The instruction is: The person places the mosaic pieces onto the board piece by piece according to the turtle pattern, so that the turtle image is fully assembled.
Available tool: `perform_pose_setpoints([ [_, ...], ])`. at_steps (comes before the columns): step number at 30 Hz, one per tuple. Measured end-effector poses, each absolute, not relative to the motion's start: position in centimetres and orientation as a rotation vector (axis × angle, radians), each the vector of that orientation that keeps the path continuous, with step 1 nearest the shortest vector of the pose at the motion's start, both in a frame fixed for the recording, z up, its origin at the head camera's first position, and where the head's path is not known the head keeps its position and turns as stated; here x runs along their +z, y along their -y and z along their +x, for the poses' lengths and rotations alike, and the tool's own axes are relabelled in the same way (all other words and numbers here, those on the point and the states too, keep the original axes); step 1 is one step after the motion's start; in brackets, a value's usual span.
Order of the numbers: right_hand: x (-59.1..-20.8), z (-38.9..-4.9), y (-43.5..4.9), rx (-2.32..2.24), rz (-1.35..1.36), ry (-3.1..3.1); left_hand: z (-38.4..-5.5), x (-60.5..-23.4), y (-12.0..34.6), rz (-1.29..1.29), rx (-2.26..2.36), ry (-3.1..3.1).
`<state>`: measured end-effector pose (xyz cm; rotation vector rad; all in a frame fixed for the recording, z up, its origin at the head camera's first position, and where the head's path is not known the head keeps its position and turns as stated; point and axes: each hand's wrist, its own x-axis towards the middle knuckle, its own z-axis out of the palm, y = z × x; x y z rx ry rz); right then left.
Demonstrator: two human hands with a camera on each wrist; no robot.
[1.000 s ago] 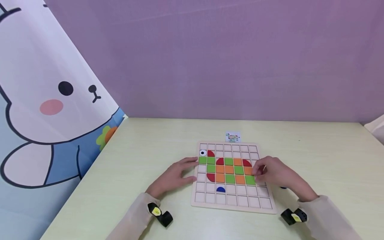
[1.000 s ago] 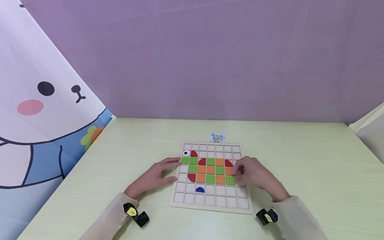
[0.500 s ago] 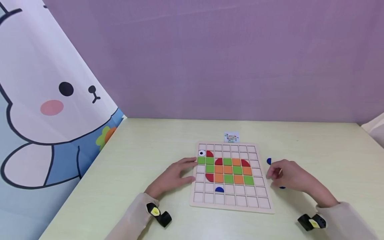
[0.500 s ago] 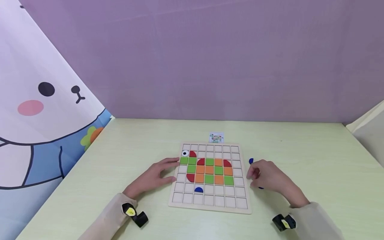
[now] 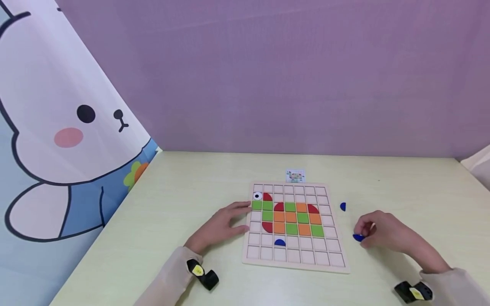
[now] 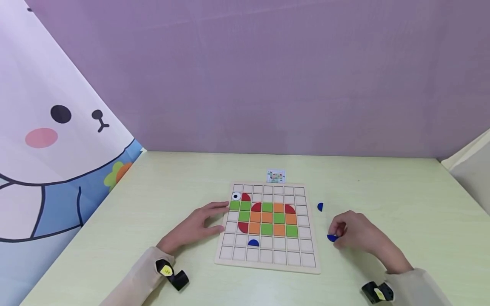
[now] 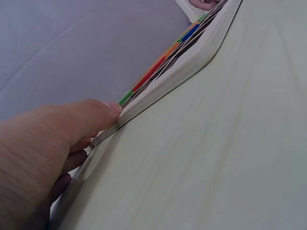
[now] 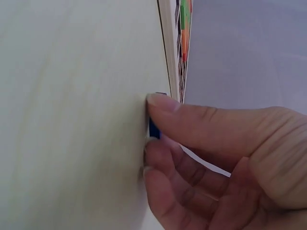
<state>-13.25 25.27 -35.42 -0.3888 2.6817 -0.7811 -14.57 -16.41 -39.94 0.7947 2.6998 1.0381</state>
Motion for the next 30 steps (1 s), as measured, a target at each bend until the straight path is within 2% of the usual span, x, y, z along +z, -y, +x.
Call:
perform_pose_setpoints([
  [22, -35.4, -13.3, -24.3, -0.757, -0.632, -2.682, -14.6, -39.9, 16.4, 0.809, 1.057, -2.694],
  [30, -35.2, -13.6, -23.7, -0.778, -0.609, -2.68, -14.6, -39.9, 16.4, 0.803, 1.07, -2.688],
])
